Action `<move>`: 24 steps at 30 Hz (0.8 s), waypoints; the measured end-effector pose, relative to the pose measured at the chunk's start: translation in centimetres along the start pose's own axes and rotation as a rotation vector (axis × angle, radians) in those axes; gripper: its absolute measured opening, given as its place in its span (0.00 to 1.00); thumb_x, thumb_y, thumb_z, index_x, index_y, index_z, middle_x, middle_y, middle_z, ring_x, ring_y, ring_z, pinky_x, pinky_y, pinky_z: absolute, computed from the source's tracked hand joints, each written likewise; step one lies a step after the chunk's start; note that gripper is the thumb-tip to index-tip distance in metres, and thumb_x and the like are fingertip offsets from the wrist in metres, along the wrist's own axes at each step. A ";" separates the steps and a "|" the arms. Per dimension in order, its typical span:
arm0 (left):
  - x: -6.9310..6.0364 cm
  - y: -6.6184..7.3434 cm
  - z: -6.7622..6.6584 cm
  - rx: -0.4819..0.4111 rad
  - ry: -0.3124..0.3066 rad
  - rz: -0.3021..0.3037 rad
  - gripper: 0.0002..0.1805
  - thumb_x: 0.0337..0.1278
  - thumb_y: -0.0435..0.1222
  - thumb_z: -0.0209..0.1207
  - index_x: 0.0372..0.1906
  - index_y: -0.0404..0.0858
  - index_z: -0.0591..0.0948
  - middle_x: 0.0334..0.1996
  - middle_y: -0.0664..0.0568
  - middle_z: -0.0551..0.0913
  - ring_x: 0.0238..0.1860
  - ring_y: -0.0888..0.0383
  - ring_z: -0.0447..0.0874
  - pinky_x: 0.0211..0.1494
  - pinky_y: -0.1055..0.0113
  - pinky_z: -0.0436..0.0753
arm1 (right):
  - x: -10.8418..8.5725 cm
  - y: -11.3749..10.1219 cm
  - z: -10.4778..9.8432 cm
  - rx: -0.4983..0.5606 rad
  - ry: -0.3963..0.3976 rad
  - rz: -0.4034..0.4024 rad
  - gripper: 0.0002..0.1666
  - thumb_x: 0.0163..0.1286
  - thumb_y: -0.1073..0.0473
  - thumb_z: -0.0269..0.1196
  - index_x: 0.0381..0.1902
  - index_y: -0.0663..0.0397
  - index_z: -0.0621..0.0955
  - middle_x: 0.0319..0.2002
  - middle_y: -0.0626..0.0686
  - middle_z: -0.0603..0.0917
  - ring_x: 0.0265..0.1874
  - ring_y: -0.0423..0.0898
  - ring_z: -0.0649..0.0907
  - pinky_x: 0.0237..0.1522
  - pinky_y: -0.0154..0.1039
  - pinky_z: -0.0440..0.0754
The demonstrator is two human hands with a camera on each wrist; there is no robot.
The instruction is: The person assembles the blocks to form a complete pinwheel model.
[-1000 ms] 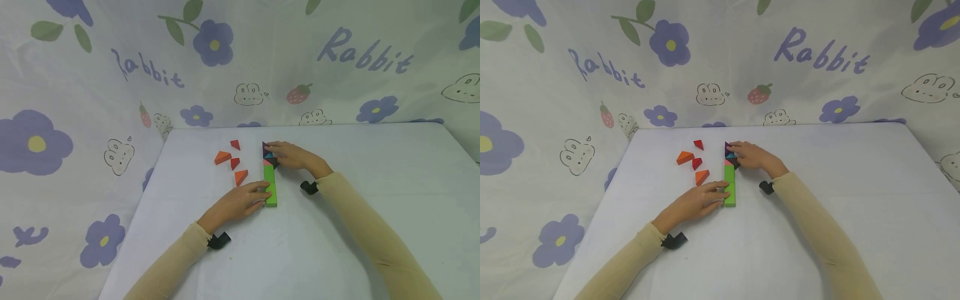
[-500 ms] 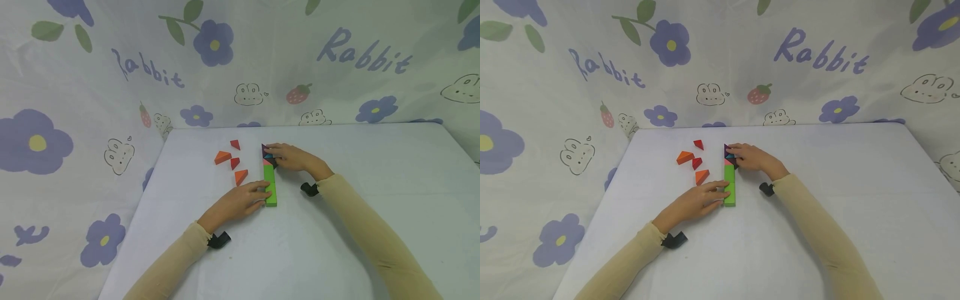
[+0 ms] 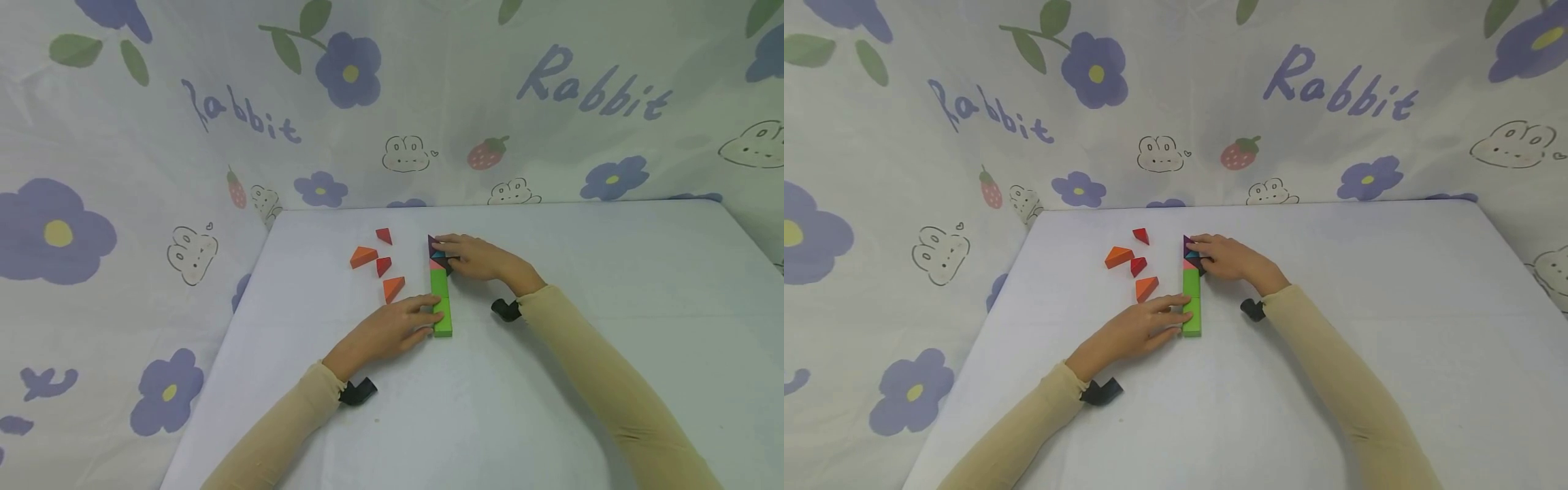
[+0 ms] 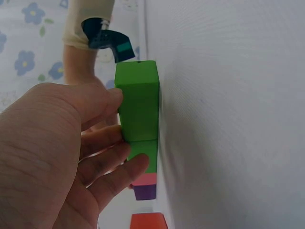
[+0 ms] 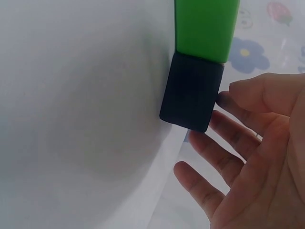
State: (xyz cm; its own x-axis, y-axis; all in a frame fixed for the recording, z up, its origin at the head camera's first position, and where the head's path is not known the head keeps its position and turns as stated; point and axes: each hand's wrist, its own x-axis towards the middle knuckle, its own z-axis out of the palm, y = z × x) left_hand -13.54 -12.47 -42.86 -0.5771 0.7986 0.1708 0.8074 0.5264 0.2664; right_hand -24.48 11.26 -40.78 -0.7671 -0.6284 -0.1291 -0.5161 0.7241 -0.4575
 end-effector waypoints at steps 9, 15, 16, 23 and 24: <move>0.1 0.1 0.0 0.007 -0.002 0.005 0.21 0.65 0.39 0.61 0.62 0.45 0.80 0.65 0.51 0.75 0.67 0.58 0.72 0.67 0.67 0.75 | -0.2 -0.1 -0.1 0.003 -0.003 -0.006 0.30 0.75 0.61 0.52 0.73 0.51 0.66 0.74 0.58 0.63 0.74 0.60 0.62 0.73 0.60 0.60; 0.1 0.1 -0.1 0.014 -0.010 0.004 0.21 0.64 0.38 0.61 0.62 0.45 0.80 0.65 0.51 0.75 0.68 0.58 0.72 0.67 0.67 0.74 | -0.3 0.0 0.0 0.013 0.000 -0.007 0.30 0.75 0.61 0.52 0.73 0.50 0.66 0.75 0.58 0.62 0.74 0.60 0.62 0.73 0.60 0.60; 0.1 0.1 0.0 0.017 -0.012 0.003 0.21 0.64 0.38 0.61 0.62 0.45 0.80 0.65 0.51 0.75 0.68 0.58 0.72 0.68 0.67 0.74 | -0.3 0.0 0.1 0.015 0.001 -0.007 0.30 0.75 0.60 0.52 0.74 0.50 0.65 0.75 0.58 0.62 0.74 0.60 0.61 0.73 0.60 0.60; 0.1 0.1 0.0 0.033 -0.011 0.009 0.21 0.64 0.39 0.61 0.62 0.45 0.80 0.65 0.51 0.75 0.67 0.57 0.72 0.67 0.67 0.75 | -0.2 0.3 0.6 0.032 -0.002 0.011 0.30 0.76 0.58 0.52 0.75 0.47 0.64 0.76 0.58 0.59 0.75 0.59 0.59 0.74 0.59 0.58; 0.1 0.1 0.0 0.034 -0.009 0.010 0.21 0.64 0.39 0.61 0.61 0.45 0.80 0.65 0.51 0.75 0.67 0.57 0.72 0.67 0.67 0.75 | -0.2 0.3 0.6 0.034 -0.001 0.010 0.30 0.76 0.59 0.52 0.75 0.47 0.64 0.76 0.59 0.59 0.75 0.60 0.59 0.74 0.59 0.58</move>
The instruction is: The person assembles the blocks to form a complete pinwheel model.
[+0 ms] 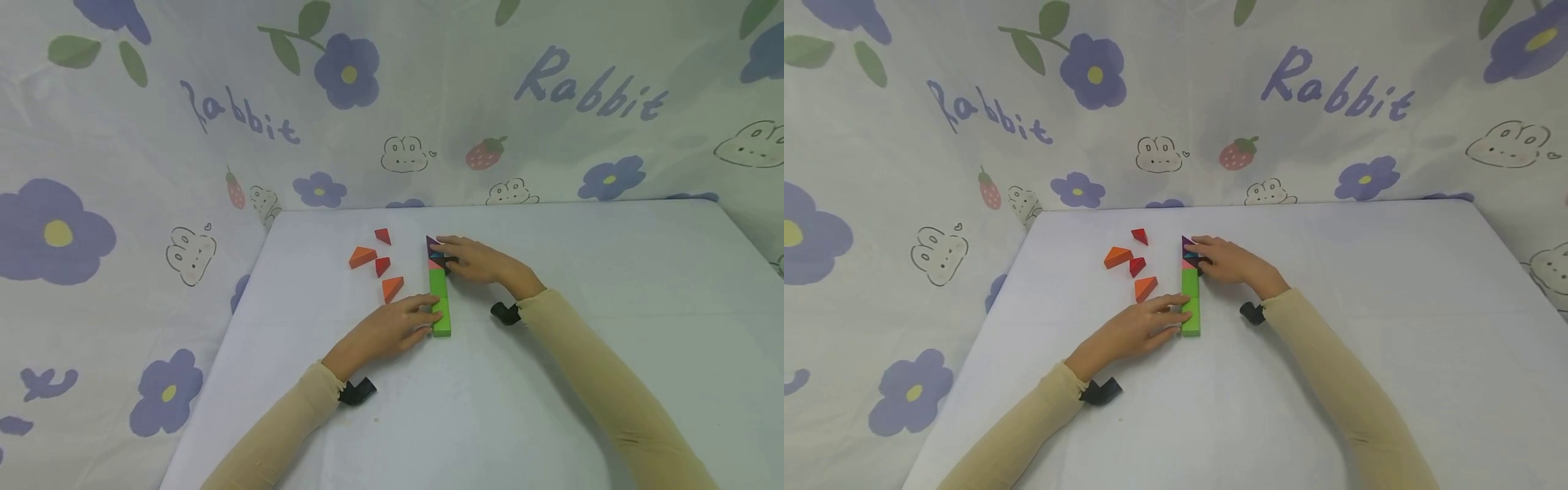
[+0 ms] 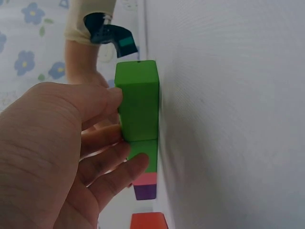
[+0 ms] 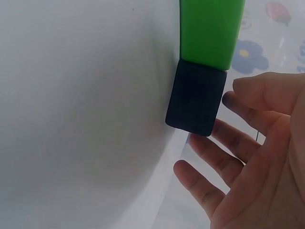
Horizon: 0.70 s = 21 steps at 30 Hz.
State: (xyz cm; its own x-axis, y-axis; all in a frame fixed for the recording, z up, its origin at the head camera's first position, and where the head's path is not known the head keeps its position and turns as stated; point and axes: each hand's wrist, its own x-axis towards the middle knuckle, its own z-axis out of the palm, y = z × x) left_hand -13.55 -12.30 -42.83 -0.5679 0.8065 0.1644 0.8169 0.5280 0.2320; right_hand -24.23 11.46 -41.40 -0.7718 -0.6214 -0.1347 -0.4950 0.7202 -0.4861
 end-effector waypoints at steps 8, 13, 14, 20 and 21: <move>0.4 0.0 0.3 0.022 0.028 0.023 0.20 0.64 0.40 0.62 0.60 0.45 0.81 0.63 0.51 0.76 0.65 0.57 0.73 0.66 0.67 0.76 | -0.6 0.5 0.1 -0.006 0.015 0.006 0.31 0.76 0.59 0.52 0.75 0.46 0.64 0.76 0.58 0.59 0.75 0.59 0.59 0.74 0.59 0.59; 0.6 -0.1 -0.1 0.046 0.075 0.068 0.20 0.62 0.41 0.63 0.58 0.42 0.82 0.62 0.48 0.76 0.67 0.54 0.71 0.70 0.63 0.73 | -1.7 0.6 0.0 -0.014 0.049 -0.027 0.30 0.75 0.59 0.53 0.74 0.47 0.65 0.75 0.58 0.60 0.74 0.60 0.60 0.73 0.61 0.59; 0.6 -0.2 -0.3 0.051 0.082 0.068 0.20 0.62 0.41 0.63 0.58 0.42 0.82 0.62 0.48 0.76 0.67 0.53 0.71 0.69 0.62 0.73 | -1.9 0.6 0.0 -0.019 0.058 -0.035 0.30 0.75 0.59 0.53 0.74 0.47 0.65 0.75 0.57 0.60 0.74 0.59 0.60 0.73 0.61 0.60; 0.7 -2.3 -1.8 0.035 0.111 -0.039 0.20 0.64 0.41 0.61 0.60 0.42 0.80 0.63 0.47 0.75 0.65 0.52 0.74 0.66 0.60 0.77 | -3.9 0.0 0.8 -0.055 0.111 -0.108 0.31 0.75 0.60 0.55 0.74 0.44 0.66 0.76 0.56 0.59 0.73 0.60 0.62 0.71 0.63 0.62; 0.7 -3.1 -2.0 0.026 0.116 -0.072 0.20 0.64 0.40 0.61 0.60 0.41 0.80 0.63 0.46 0.76 0.65 0.51 0.74 0.66 0.59 0.77 | -4.2 -0.3 0.9 -0.061 0.120 -0.127 0.31 0.74 0.60 0.55 0.74 0.44 0.66 0.76 0.56 0.60 0.73 0.59 0.62 0.71 0.62 0.63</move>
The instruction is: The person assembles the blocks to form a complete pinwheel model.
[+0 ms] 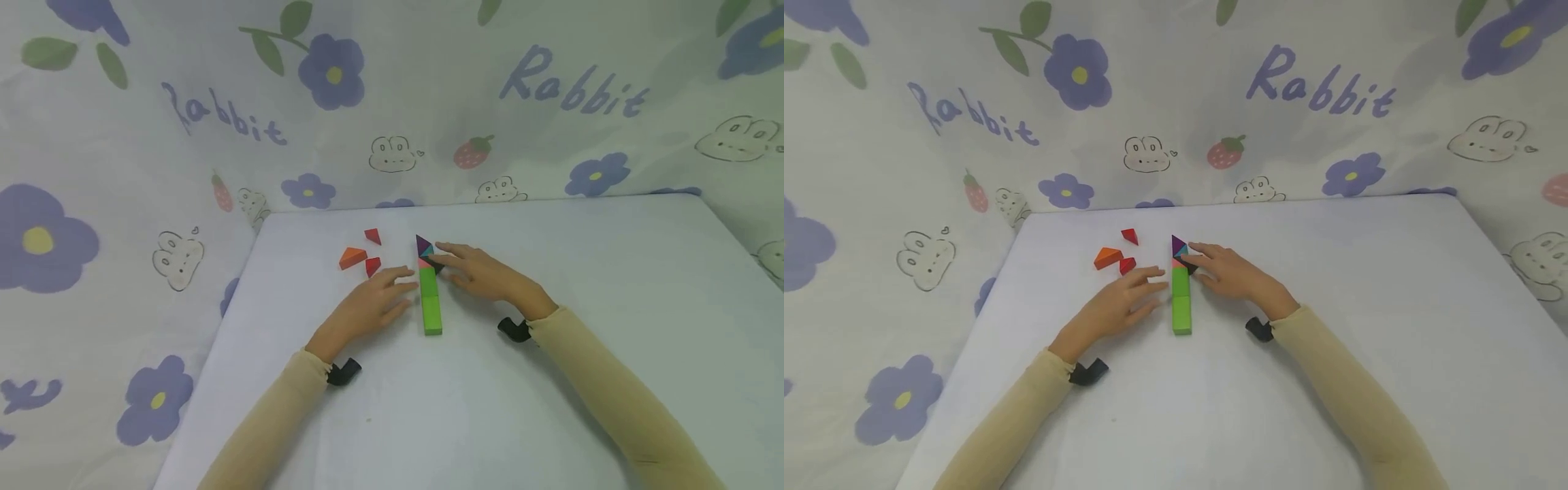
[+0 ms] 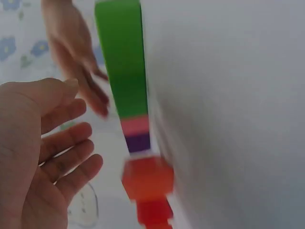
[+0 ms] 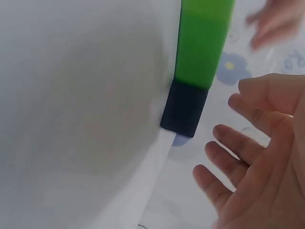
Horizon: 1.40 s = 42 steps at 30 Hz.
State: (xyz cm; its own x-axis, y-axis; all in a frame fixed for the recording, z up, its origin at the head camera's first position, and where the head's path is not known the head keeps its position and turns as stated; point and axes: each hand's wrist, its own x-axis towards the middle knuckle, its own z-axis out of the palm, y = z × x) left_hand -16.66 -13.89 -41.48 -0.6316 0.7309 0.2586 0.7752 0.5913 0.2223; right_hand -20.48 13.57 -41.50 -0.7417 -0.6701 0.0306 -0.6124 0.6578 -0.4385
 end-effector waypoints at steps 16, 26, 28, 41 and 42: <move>2.9 -9.9 -2.0 -0.008 -0.133 -0.411 0.27 0.70 0.43 0.54 0.68 0.34 0.71 0.71 0.42 0.65 0.72 0.42 0.64 0.76 0.49 0.62 | -4.9 -5.0 2.4 -0.128 0.031 -0.214 0.31 0.73 0.59 0.58 0.72 0.40 0.68 0.74 0.51 0.64 0.71 0.51 0.68 0.65 0.53 0.74; 3.2 -10.1 -0.7 -0.014 -0.185 -0.398 0.29 0.73 0.46 0.49 0.70 0.32 0.68 0.73 0.42 0.64 0.74 0.44 0.59 0.77 0.50 0.59 | -5.3 -5.5 2.8 -0.117 0.018 -0.231 0.29 0.73 0.59 0.58 0.70 0.39 0.70 0.73 0.51 0.65 0.71 0.51 0.68 0.66 0.53 0.73; 3.6 -9.9 -0.5 -0.015 -0.193 -0.390 0.29 0.73 0.46 0.49 0.70 0.34 0.68 0.73 0.44 0.64 0.75 0.45 0.59 0.77 0.51 0.59 | -5.4 -5.3 2.9 -0.123 0.014 -0.234 0.28 0.73 0.59 0.58 0.70 0.40 0.70 0.73 0.52 0.65 0.70 0.52 0.69 0.65 0.53 0.74; 4.6 -8.4 0.0 -0.023 -0.187 -0.332 0.22 0.74 0.37 0.46 0.67 0.36 0.73 0.71 0.46 0.68 0.74 0.48 0.62 0.77 0.52 0.60 | -5.9 -4.9 3.3 -0.140 -0.008 -0.221 0.30 0.73 0.59 0.58 0.71 0.43 0.69 0.73 0.53 0.65 0.71 0.52 0.68 0.65 0.53 0.74; 4.6 -8.4 0.0 -0.024 -0.184 -0.335 0.22 0.74 0.37 0.46 0.67 0.36 0.73 0.71 0.46 0.68 0.73 0.48 0.62 0.77 0.52 0.61 | -5.9 -4.9 3.3 -0.139 -0.006 -0.222 0.30 0.72 0.59 0.58 0.71 0.43 0.70 0.73 0.53 0.65 0.71 0.52 0.68 0.65 0.53 0.74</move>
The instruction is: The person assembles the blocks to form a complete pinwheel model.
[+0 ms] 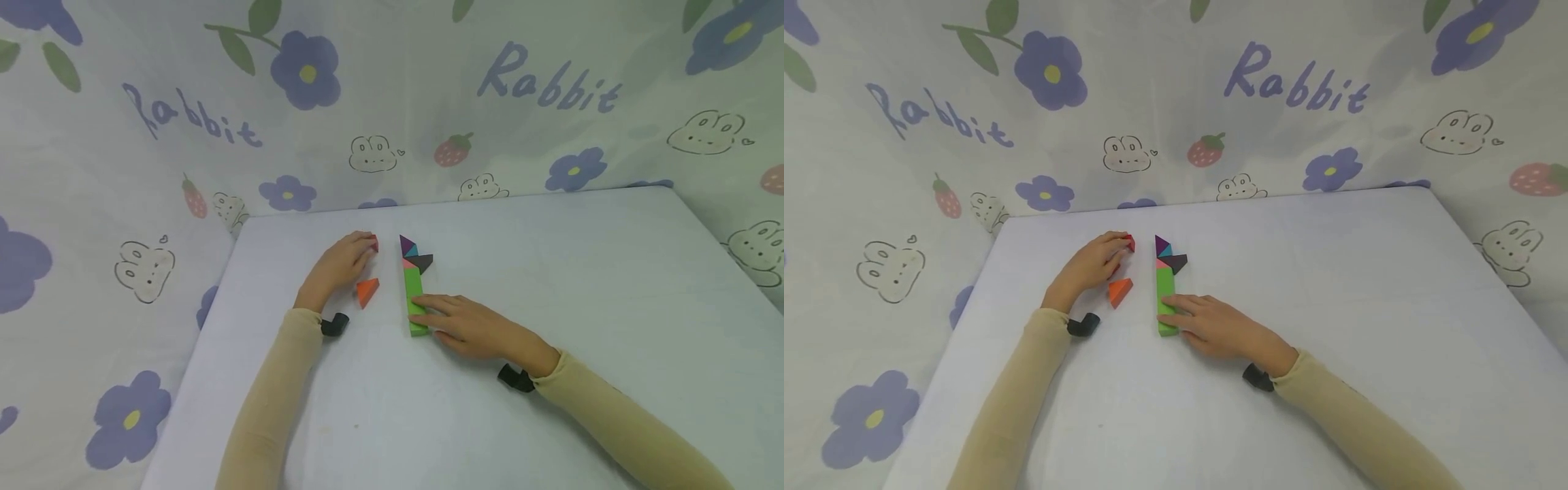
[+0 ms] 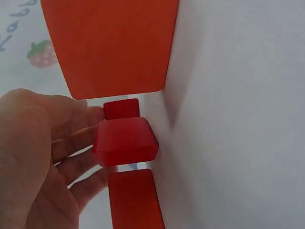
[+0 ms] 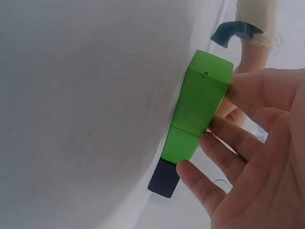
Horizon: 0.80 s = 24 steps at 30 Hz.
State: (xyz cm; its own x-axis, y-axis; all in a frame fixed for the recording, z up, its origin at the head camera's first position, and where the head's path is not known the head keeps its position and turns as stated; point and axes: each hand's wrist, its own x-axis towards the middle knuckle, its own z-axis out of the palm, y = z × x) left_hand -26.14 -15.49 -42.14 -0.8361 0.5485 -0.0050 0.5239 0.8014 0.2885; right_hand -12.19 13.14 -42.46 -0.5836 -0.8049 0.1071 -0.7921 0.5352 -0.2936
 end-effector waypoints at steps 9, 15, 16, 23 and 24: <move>0.1 0.9 0.3 -0.035 -0.025 0.003 0.22 0.75 0.39 0.45 0.68 0.39 0.72 0.71 0.49 0.68 0.73 0.48 0.64 0.76 0.52 0.63 | -0.1 0.0 0.1 -0.029 0.015 -0.003 0.30 0.71 0.60 0.60 0.70 0.43 0.71 0.72 0.52 0.67 0.70 0.52 0.70 0.62 0.52 0.77; 0.2 1.8 0.4 -0.079 -0.047 -0.010 0.24 0.76 0.40 0.45 0.71 0.40 0.69 0.72 0.50 0.68 0.74 0.49 0.63 0.76 0.52 0.62 | -0.1 0.0 0.1 -0.030 0.017 0.001 0.30 0.71 0.60 0.60 0.70 0.43 0.71 0.72 0.52 0.67 0.69 0.52 0.70 0.63 0.52 0.76; 0.2 1.9 0.4 -0.080 -0.049 -0.010 0.24 0.76 0.40 0.45 0.71 0.40 0.69 0.72 0.50 0.68 0.74 0.49 0.62 0.76 0.52 0.62 | -0.1 0.0 0.1 -0.031 0.016 0.001 0.30 0.71 0.60 0.60 0.70 0.43 0.71 0.72 0.52 0.67 0.70 0.52 0.70 0.63 0.52 0.76; 0.1 2.4 0.3 -0.087 -0.056 0.011 0.23 0.76 0.39 0.45 0.70 0.38 0.70 0.71 0.50 0.69 0.73 0.50 0.64 0.76 0.53 0.63 | -0.1 0.0 0.1 -0.029 0.000 0.009 0.30 0.71 0.60 0.60 0.70 0.42 0.71 0.72 0.52 0.66 0.70 0.51 0.70 0.63 0.53 0.76; 0.0 2.5 0.2 -0.087 -0.057 0.013 0.23 0.76 0.39 0.45 0.70 0.38 0.70 0.71 0.49 0.69 0.73 0.49 0.64 0.76 0.53 0.63 | -0.1 0.0 0.2 -0.028 -0.004 0.012 0.30 0.71 0.60 0.60 0.70 0.42 0.71 0.73 0.51 0.66 0.70 0.51 0.70 0.63 0.53 0.76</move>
State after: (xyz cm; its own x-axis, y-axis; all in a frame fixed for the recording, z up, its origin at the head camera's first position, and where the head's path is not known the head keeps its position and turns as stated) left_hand -24.82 -13.43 -41.64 -0.8176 0.5731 -0.0546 0.5162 0.7718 0.3712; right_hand -12.12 13.14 -42.61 -0.5921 -0.7997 0.0997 -0.7899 0.5514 -0.2682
